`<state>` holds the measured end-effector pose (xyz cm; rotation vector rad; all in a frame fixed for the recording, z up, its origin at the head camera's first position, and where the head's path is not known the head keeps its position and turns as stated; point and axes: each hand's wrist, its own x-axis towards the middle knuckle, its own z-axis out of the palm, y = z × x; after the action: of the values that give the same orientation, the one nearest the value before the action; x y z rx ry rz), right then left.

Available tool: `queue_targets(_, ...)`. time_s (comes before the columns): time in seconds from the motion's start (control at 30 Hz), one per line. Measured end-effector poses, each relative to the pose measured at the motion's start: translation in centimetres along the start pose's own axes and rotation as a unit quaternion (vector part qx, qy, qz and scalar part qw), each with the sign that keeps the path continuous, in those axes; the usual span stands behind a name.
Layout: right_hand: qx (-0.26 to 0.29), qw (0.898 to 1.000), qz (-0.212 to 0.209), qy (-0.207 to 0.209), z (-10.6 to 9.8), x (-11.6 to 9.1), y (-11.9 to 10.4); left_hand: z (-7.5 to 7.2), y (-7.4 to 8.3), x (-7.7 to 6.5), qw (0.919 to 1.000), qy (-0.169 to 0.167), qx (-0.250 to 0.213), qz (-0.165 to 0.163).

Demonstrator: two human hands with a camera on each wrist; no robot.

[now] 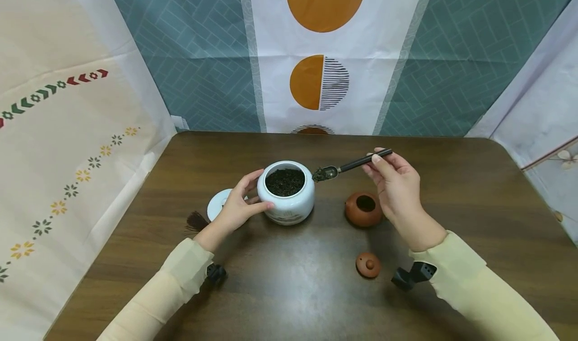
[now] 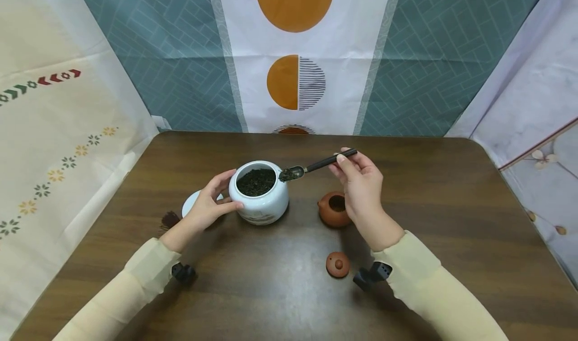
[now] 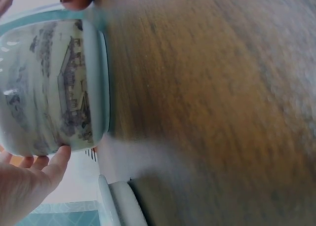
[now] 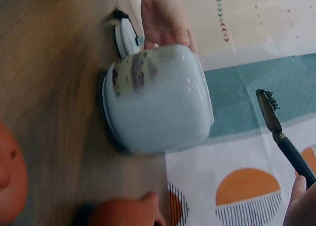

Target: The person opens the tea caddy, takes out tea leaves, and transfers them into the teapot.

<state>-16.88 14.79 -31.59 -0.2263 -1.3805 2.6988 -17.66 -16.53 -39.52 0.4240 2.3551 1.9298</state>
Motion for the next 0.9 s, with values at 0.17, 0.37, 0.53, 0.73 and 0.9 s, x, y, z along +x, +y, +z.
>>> queue_targets(0.17,0.023,0.999,-0.025,-0.002,-2.1,-0.4,-1.0,-0.1,0.0,0.1,1.0,-0.001,0.001,0.0)
queue_targets(0.37,0.054,0.997,-0.051,-0.002,-4.6,-0.6,-1.6,-0.2,0.0,0.1,1.0,-0.001,-0.001,0.001)
queue_targets(0.53,0.072,0.996,-0.057,0.018,-6.9,-0.9,-1.5,-0.1,0.1,0.0,1.0,-0.001,0.001,-0.001)
queue_targets(0.73,0.08,0.993,-0.056,0.062,-9.3,-0.9,-1.0,0.0,0.0,0.0,1.0,-0.004,0.001,-0.001)
queue_targets(0.9,0.062,0.992,-0.066,0.083,-10.5,-0.8,-0.5,0.0,-0.1,0.1,1.0,-0.006,0.0,-0.001)
